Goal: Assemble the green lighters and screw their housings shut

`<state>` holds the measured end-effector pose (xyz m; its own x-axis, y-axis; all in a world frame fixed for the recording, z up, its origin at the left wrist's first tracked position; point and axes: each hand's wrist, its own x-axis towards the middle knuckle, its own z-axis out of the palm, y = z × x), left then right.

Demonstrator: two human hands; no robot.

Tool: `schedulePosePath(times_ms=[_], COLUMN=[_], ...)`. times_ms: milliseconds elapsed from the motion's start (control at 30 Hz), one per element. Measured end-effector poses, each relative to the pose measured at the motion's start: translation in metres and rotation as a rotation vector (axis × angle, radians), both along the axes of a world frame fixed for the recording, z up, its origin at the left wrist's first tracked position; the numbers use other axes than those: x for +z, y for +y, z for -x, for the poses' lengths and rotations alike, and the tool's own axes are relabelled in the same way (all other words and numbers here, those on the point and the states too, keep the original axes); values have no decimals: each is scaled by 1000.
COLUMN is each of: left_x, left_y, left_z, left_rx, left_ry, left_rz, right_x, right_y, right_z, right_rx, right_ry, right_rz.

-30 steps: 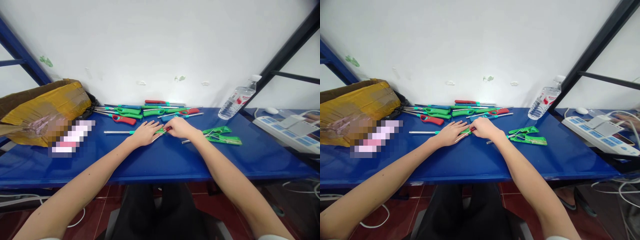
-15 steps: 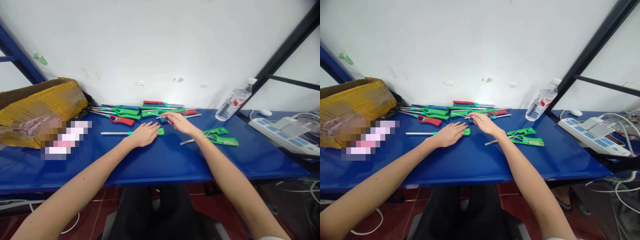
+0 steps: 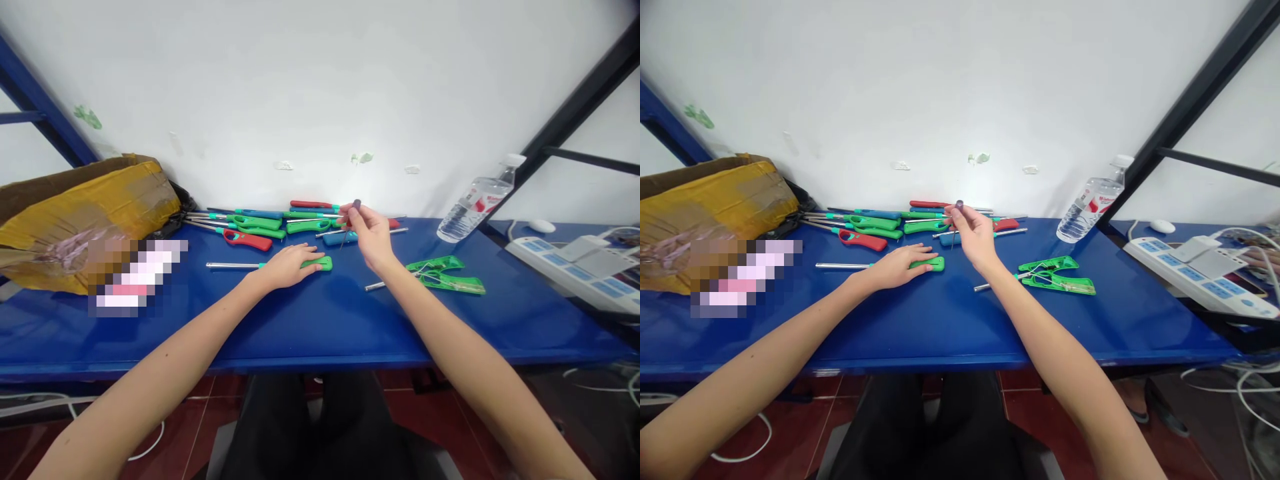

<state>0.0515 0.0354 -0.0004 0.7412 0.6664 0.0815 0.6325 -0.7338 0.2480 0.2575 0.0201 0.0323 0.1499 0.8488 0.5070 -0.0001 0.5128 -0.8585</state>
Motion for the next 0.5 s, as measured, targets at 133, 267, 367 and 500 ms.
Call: schedulePosePath(times_ms=[133,267,367,500], left_x=[0,0,-1,-1], left_y=[1,0,0,0], left_z=[0,1,1,0], left_rx=[-18,-24,-46,-49], left_ry=[-1,-1,-13,-13], left_rz=[-2,-28,-45,-54], right_x=[0,-4,-8,-9], right_y=[-9,-11,-10,-8], right_z=[14,18,19,20], right_rx=[130,189,205,216], right_ry=[14,21,30,45], right_rz=[16,83,101,113])
